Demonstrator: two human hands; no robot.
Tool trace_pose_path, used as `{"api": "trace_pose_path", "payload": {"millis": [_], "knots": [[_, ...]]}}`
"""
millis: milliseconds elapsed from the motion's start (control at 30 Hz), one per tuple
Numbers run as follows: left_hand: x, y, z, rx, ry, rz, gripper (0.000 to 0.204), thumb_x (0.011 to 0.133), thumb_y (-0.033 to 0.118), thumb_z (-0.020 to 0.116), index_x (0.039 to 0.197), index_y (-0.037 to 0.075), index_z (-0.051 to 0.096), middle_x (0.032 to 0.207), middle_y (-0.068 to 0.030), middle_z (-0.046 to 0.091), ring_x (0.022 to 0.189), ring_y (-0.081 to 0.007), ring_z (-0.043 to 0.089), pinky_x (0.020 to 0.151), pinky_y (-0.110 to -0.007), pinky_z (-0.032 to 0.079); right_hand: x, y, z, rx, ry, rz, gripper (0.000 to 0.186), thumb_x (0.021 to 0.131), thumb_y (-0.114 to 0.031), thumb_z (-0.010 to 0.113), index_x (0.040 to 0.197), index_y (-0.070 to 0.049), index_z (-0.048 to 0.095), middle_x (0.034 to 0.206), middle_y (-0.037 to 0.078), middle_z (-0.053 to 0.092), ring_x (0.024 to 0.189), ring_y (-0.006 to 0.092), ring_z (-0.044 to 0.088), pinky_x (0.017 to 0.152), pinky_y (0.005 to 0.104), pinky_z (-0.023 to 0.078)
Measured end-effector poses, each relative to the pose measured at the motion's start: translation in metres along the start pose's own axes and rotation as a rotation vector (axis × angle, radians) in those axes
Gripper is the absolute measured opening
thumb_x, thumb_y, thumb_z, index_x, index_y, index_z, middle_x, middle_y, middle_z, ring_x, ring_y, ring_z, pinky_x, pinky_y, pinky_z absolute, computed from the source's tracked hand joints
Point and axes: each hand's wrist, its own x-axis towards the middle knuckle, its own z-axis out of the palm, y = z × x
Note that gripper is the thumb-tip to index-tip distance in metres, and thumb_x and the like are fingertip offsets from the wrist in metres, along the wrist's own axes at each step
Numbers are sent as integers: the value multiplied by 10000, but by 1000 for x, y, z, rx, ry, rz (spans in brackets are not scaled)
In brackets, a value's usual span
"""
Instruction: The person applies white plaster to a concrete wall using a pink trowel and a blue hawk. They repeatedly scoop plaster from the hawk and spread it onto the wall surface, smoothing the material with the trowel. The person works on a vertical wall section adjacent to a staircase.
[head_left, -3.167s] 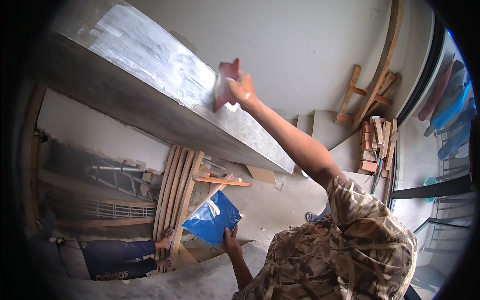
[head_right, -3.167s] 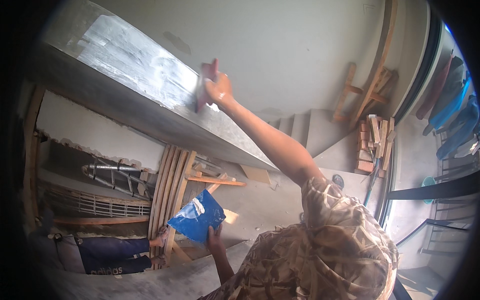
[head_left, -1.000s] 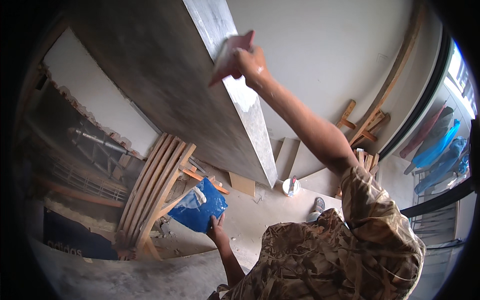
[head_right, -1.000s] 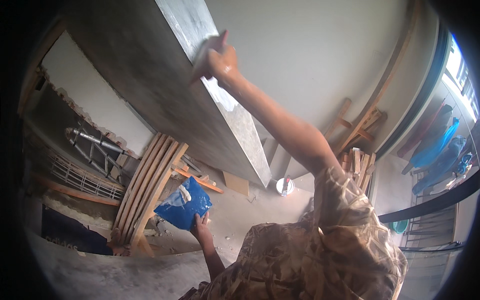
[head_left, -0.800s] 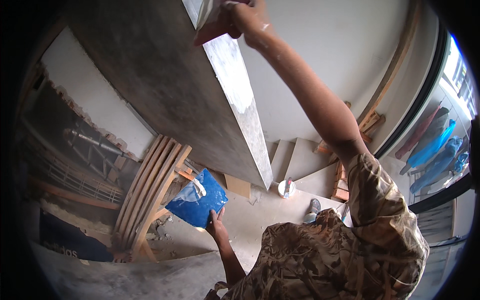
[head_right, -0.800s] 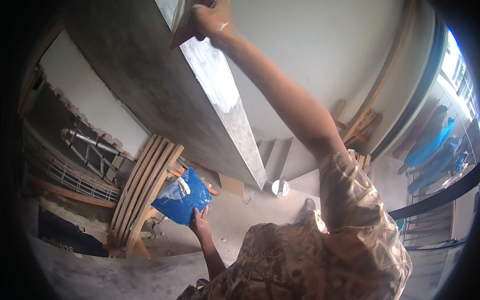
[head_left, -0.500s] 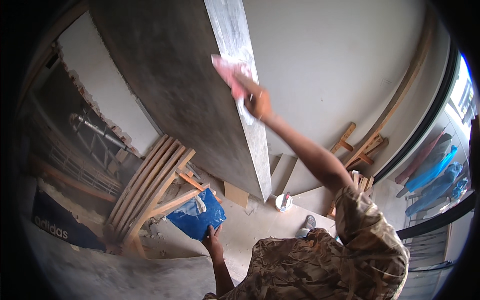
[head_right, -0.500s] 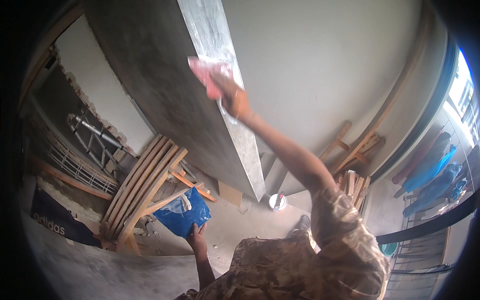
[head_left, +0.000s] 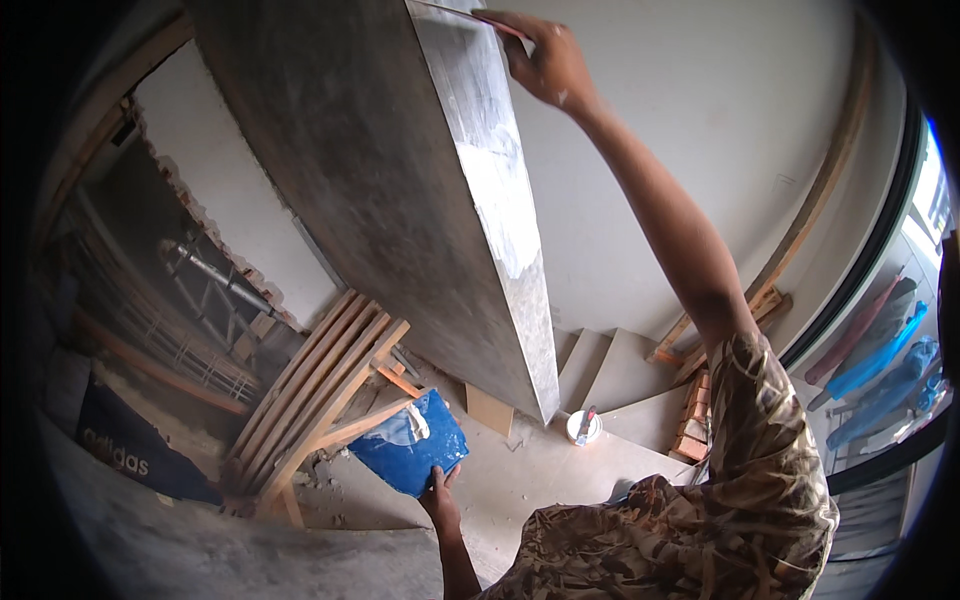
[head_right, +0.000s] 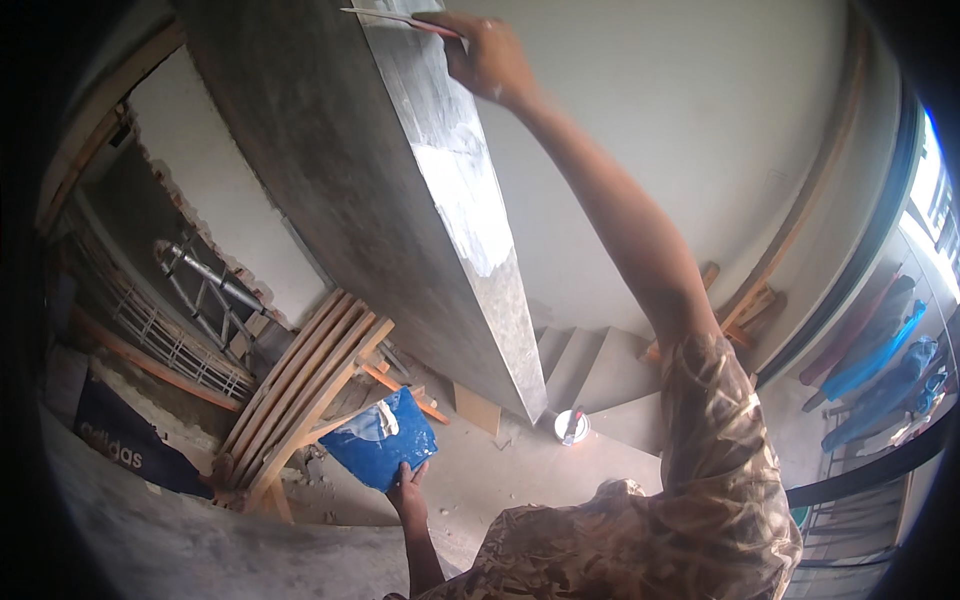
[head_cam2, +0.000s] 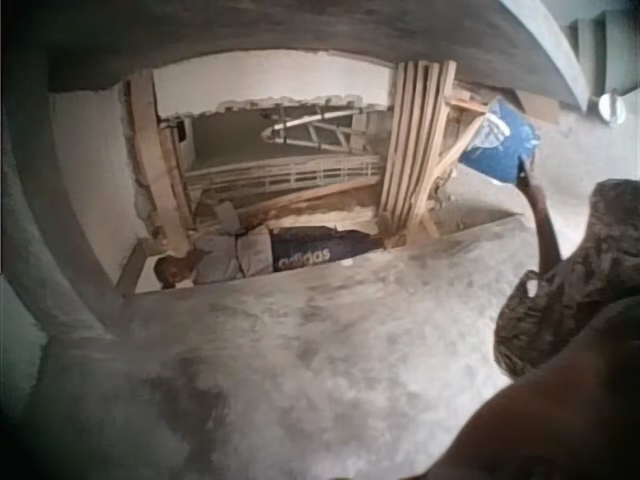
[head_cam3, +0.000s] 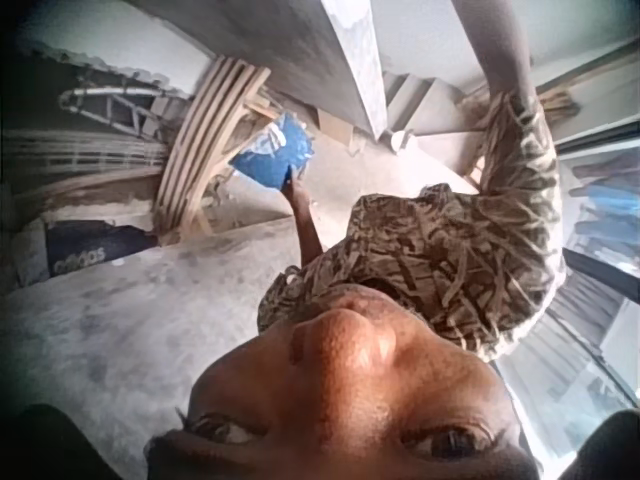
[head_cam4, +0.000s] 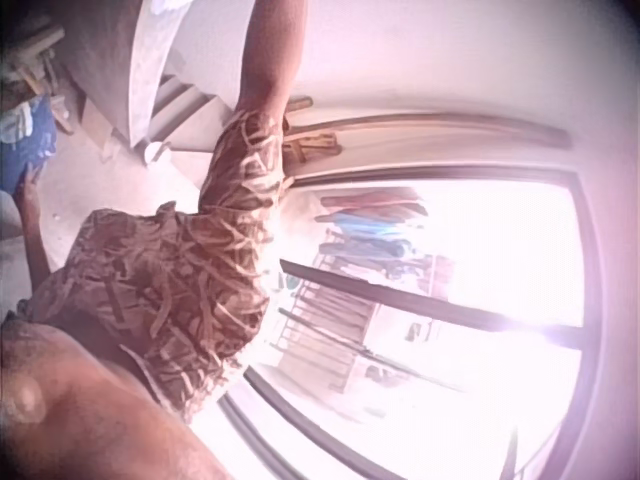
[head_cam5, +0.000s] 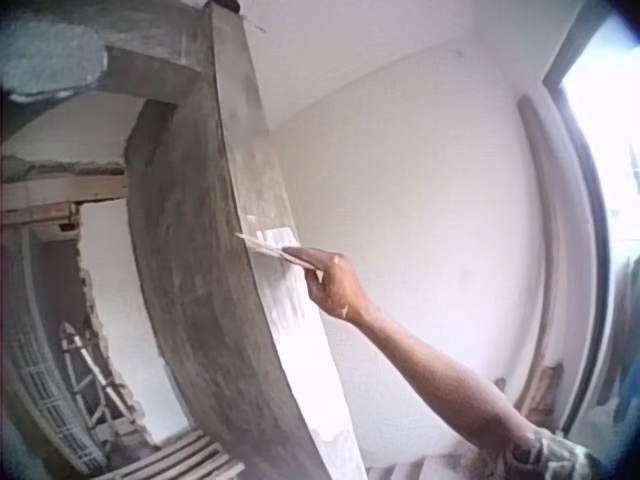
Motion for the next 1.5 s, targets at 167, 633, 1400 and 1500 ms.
{"api": "trace_pose_path", "payload": {"millis": [167, 633, 1400, 1500], "knots": [[-31, -5, 18, -21, 136, -47, 533, 923, 28, 550, 1363, -72, 267, 1299, -237, 443, 1046, -336, 596, 861, -439, 594, 5, 58, 25, -49, -12, -296, 302, 875, -33, 479, 1136, -85, 623, 1051, 161, 681, 861, 284, 678, 694, 342, 538], [-159, -19, 3, 183, 413, -141, 500, 936, 14, 532, 1373, -43, 295, 1320, -187, 453, 1092, -323, 572, 884, -481, 571, -416, -38, 4, 192, -467, 260, 531, 704, -7, 655, 1218, -137, 627, 1242, 78, 618, 1168, 261, 574, 1007, 426, 435], [-187, -40, 98, -340, -10, -262, 400, 923, 134, 566, 1274, -25, 456, 1253, -183, 534, 1136, -354, 540, 992, -493, 454, -589, -197, -254, 894, 145, 2218, 102, 890, -95, 577, 984, -58, 568, 734, 51, 601, 605, 179, 582, 501, 321, 459], [-186, -39, 135, -307, -145, -247, 357, 931, 78, 548, 1261, -29, 464, 1242, -179, 538, 1096, -328, 570, 958, -486, 497, -490, -166, -283, 1062, 240, 2134, 194, 877, -78, 606, 1057, -21, 563, 973, 76, 620, 857, 176, 618, 787, 324, 528]]}}
